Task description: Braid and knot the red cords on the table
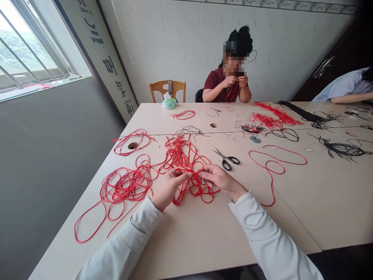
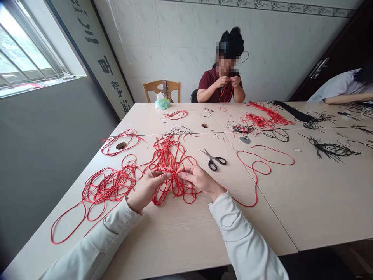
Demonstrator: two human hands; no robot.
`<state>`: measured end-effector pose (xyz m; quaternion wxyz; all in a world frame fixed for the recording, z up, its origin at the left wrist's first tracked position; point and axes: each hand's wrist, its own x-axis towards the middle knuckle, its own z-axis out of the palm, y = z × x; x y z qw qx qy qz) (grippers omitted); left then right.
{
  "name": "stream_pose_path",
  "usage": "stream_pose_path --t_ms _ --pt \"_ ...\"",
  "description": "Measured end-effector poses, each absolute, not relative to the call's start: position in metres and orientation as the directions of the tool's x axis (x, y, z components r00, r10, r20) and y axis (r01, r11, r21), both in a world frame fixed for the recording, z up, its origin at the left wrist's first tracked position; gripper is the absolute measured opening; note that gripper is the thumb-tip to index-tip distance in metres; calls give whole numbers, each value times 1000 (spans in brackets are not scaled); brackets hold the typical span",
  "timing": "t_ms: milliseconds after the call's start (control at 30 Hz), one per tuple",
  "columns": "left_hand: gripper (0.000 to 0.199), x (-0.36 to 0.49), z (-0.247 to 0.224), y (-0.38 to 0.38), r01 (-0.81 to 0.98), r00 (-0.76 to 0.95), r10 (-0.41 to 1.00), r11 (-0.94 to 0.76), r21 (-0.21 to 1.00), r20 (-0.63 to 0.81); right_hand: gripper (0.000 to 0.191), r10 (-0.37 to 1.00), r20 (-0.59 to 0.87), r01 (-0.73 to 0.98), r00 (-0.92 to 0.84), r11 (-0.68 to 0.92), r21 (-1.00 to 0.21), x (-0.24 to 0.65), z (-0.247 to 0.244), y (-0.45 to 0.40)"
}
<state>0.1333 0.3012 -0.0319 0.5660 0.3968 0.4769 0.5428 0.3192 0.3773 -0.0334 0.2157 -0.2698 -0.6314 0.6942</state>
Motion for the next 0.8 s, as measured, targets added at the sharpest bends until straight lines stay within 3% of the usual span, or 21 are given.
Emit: stream_pose_path --t_ms 200,300,500,633,700,800 --pt "21 134 -28 299 -209 72 996 68 976 -54 34 522 -145 113 -840 -94 -989 319 -35 374" --pt "22 133 -28 300 -181 44 997 69 981 -62 32 562 -133 100 -816 -90 -991 319 -36 375" --pt "29 131 -34 300 -16 -68 984 165 986 -166 27 791 94 112 -605 201 -973 315 -42 382" --pt "31 131 -38 301 0 -117 987 114 993 -113 32 908 198 183 -370 280 -942 312 -40 377" --pt "31 134 -38 301 9 -160 985 71 997 -68 29 921 322 222 -219 368 -903 310 -38 371" --pt "29 140 -35 300 60 -246 969 17 998 -2 24 883 401 237 -244 455 -858 303 -38 363"
